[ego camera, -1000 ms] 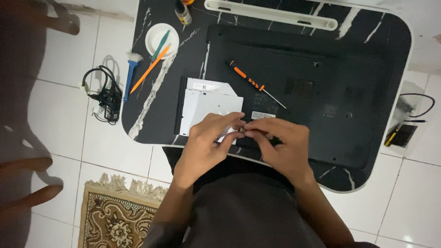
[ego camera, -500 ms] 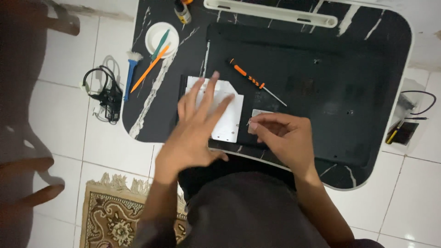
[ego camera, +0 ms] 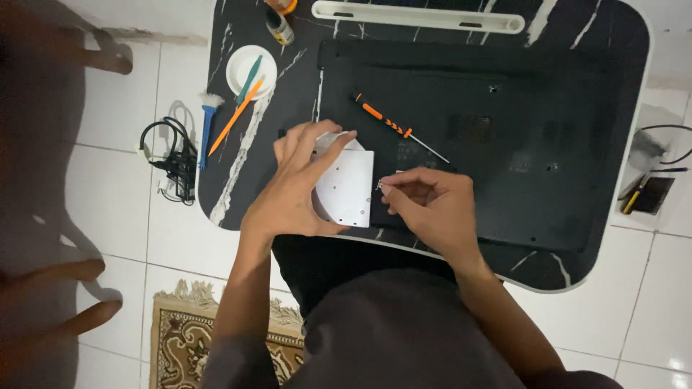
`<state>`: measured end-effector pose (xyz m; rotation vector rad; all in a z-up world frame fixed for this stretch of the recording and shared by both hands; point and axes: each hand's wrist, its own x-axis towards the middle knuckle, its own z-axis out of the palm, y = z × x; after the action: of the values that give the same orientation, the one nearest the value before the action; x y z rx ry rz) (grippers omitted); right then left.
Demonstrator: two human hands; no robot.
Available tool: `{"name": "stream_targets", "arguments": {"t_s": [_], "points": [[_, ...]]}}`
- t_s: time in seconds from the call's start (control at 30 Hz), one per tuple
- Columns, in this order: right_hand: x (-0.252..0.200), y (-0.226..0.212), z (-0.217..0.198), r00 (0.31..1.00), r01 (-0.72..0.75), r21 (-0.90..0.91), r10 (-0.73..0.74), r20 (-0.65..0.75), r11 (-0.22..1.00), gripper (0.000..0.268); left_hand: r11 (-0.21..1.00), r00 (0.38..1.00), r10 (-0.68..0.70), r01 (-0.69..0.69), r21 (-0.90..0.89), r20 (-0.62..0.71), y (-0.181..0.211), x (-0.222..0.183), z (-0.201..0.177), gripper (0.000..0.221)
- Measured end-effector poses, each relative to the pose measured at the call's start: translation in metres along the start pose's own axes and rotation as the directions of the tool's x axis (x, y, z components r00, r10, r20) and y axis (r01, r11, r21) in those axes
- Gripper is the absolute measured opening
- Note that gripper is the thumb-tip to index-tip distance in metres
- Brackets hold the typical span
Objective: Disassembling a laptop to remove the optical drive using a screwdriver and prying tool.
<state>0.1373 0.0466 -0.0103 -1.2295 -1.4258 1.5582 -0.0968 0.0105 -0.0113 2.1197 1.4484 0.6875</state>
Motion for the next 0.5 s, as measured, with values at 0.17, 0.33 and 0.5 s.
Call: {"name": "stream_targets", "arguments": {"t_s": [0.17,0.33,0.5], "points": [[0.003,0.000,-0.002,0.999,0.032,0.021,-0.032,0.012,0.999,0.014,0.994,0.996,-0.001,-0.009,-0.113,-0.086,-0.003,-0.002,0.005,0.126],[0.002,0.004,0.000,0.999,0.031,0.008,-0.031,0.019,0.999,0.013,0.993,0.995,0.014,-0.025,-0.117,-0.095,0.000,-0.004,0.006,0.125],[0.000,-0.005,-0.002,0.998,0.057,0.000,-0.057,0.021,0.998,0.012,0.991,0.991,-0.015,-0.002,-0.132,-0.131,0.007,-0.011,0.009,0.125]]}}
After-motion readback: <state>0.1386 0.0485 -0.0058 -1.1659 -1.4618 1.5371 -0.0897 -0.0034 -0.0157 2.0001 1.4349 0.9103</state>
